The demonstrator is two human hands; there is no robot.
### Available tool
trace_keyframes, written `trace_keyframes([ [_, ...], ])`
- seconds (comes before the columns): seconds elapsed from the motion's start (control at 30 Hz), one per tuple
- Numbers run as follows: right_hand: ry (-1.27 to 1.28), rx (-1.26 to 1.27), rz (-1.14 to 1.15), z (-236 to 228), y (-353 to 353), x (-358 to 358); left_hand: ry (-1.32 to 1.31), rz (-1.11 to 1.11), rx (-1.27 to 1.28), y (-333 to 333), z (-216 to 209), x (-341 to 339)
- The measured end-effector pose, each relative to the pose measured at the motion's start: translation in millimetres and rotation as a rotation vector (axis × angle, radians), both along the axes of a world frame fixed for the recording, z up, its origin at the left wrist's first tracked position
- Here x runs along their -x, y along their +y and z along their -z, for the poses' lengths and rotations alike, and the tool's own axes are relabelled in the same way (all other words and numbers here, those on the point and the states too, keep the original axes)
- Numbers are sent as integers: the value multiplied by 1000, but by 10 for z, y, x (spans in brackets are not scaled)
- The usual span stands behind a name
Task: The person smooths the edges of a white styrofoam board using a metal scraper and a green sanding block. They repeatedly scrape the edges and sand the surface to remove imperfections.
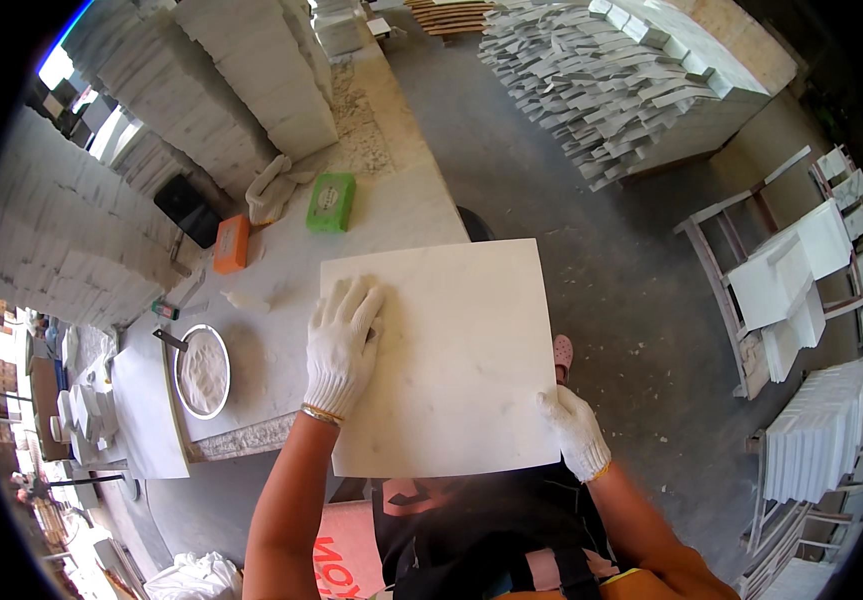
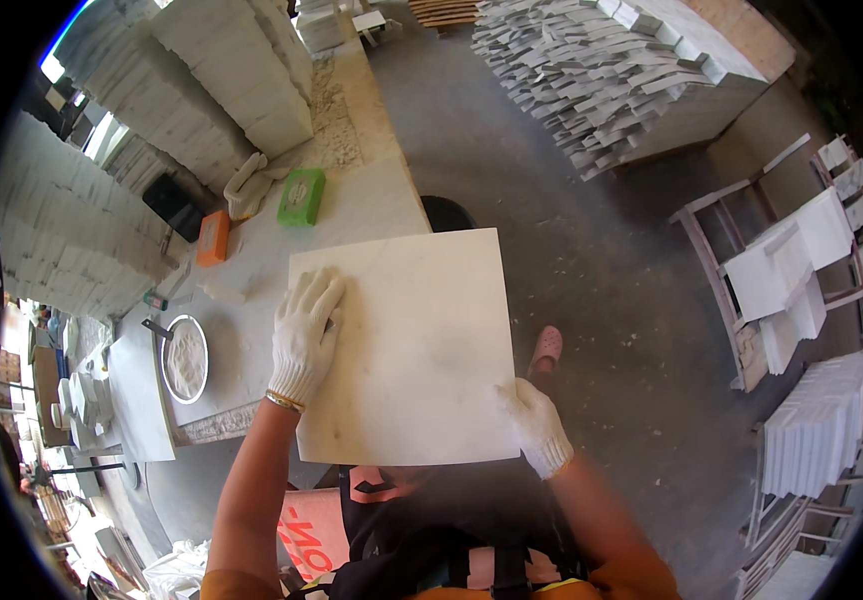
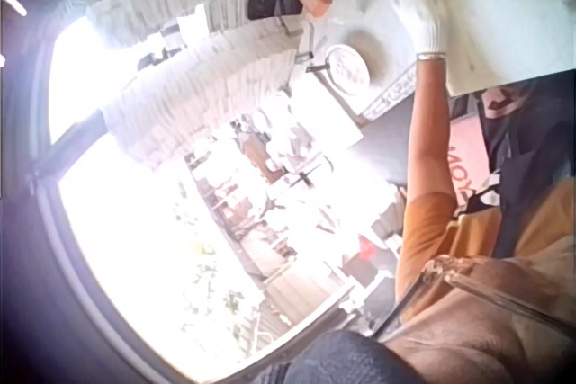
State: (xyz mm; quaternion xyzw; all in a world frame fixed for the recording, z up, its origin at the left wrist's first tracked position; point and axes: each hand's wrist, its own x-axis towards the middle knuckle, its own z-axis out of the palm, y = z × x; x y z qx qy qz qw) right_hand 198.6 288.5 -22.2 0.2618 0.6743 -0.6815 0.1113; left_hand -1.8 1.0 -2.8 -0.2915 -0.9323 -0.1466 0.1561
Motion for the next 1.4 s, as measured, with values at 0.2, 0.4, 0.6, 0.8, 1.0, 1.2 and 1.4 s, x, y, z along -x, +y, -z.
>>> trace_keyframes([
  [0.2,278,-40,309,13,-168,129,-2,3,15,47,-61,60],
  [0.4,323,204,362,142,-190,439,2,-21,57,8,-24,350],
  [0.6,368,161,152,-172,-280,574,57,-63,94,22,8,421],
  [0.8,337,12,57,-162,-153,446,-4,-81,92,6,-1,406],
  [1.0,493,-690,240,-335,4,230,-315,-89,-117,160,-446,121],
  [1.2,620,-385,-135,-582,-448,497,-539,263,-589,595,-785,-607],
  [1.4,475,-19,-369,-715,-572,509,-548,291,-541,682,-552,-816],
])
